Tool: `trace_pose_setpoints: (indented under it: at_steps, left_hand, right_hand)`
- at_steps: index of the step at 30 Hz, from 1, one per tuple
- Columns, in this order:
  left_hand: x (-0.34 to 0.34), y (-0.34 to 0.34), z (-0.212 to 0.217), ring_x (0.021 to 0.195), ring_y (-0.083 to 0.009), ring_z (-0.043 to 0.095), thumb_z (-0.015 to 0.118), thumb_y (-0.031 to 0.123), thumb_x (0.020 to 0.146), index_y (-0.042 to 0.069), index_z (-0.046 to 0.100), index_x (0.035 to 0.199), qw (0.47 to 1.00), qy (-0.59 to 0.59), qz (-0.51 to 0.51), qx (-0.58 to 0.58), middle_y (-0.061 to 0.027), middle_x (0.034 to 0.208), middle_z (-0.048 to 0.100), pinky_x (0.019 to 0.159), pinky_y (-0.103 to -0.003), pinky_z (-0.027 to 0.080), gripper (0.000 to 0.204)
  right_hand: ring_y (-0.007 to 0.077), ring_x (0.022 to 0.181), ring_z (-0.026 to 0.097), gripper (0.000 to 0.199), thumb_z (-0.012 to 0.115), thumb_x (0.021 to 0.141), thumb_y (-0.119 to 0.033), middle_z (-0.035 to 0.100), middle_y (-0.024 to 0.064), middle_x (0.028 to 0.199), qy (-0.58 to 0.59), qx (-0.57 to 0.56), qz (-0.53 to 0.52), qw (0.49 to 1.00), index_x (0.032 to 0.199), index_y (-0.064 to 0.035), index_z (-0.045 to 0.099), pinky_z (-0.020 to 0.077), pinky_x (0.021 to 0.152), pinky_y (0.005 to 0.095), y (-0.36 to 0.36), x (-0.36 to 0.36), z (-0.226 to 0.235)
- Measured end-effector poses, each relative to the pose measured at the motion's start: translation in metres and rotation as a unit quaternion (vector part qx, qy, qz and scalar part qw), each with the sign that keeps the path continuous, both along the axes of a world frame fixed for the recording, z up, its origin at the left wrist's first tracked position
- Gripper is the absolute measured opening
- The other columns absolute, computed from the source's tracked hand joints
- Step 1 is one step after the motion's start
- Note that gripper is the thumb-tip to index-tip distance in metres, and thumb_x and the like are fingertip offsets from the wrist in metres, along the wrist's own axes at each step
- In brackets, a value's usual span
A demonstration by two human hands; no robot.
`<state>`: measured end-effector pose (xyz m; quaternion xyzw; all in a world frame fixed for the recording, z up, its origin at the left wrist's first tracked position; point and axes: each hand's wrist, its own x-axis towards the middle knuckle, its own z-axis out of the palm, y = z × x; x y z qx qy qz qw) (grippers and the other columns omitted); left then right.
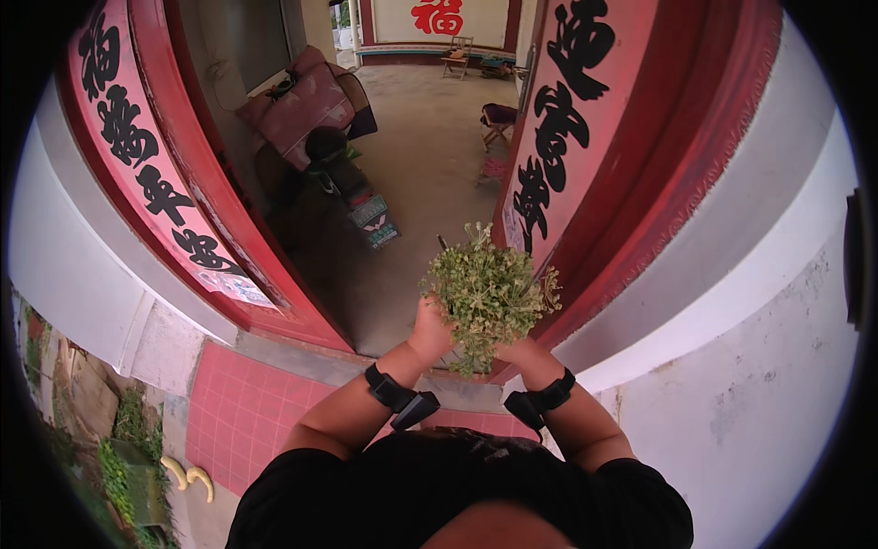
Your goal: The person uses pruning shears to trim a bunch of flowering green plants in a garden area, then carries the trimmed bunch into a garage and places it on the floor.
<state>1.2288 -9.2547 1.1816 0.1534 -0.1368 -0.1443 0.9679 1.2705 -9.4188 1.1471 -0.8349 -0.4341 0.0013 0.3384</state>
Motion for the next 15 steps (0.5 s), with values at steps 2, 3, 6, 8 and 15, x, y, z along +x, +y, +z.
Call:
trace_pose_setpoints:
  at_steps: [2,3,6,8,15]
  left_hand:
    - [0.029,0.034,-0.016,0.103,-0.0255,0.058,0.050,0.001,0.079,-0.003,0.046,0.122,0.949,-0.019,0.147,0.280,-0.0152,0.120,0.054,0.088,-0.037,0.047,0.044]
    - [0.044,0.050,-0.023,0.101,-0.0238,0.058,0.051,-0.004,0.076,-0.003,0.046,0.121,0.910,-0.015,0.188,0.369,-0.0149,0.120,0.055,0.086,-0.035,0.048,0.046]
    - [0.075,0.090,-0.030,0.100,-0.0224,0.058,0.054,-0.006,0.073,-0.004,0.049,0.118,0.796,-0.154,0.293,0.507,-0.0136,0.118,0.056,0.082,-0.034,0.048,0.046]
    - [0.086,0.108,-0.026,0.104,-0.0265,0.056,0.047,0.011,0.081,-0.003,0.050,0.119,0.959,-0.080,0.128,0.242,-0.0142,0.119,0.056,0.088,-0.039,0.046,0.040]
    - [0.116,0.162,-0.003,0.107,-0.0298,0.055,0.030,0.033,0.091,0.002,0.047,0.124,0.996,0.082,0.025,-0.018,-0.0149,0.123,0.052,0.092,-0.045,0.046,0.049]
  right_hand:
    - [0.0241,0.125,0.040,0.047,0.051,0.088,-0.008,0.041,0.0126,0.137,0.446,0.368,0.186,0.795,0.133,-0.0056,0.040,0.0321,0.105,0.0369,0.034,0.023,0.007]
    - [0.0239,0.124,0.041,0.046,0.050,0.088,-0.009,0.041,0.0125,0.136,0.479,0.401,0.199,0.755,0.133,-0.0055,0.040,0.0331,0.104,0.0371,0.048,0.030,0.011]
    - [0.0233,0.121,0.043,0.043,0.047,0.090,-0.009,0.043,0.0121,0.134,0.407,0.361,0.129,0.829,0.132,-0.0051,0.041,0.0364,0.101,0.0375,0.076,0.042,0.022]
    - [0.0230,0.119,0.045,0.042,0.045,0.091,-0.010,0.044,0.0118,0.133,0.353,0.338,0.095,0.867,0.132,-0.0049,0.041,0.0386,0.099,0.0377,0.099,0.054,0.026]
    - [0.0215,0.112,0.051,0.037,0.040,0.093,-0.011,0.047,0.0111,0.130,0.494,0.487,0.201,0.692,0.129,-0.0040,0.043,0.0459,0.091,0.0393,0.175,0.125,0.029]
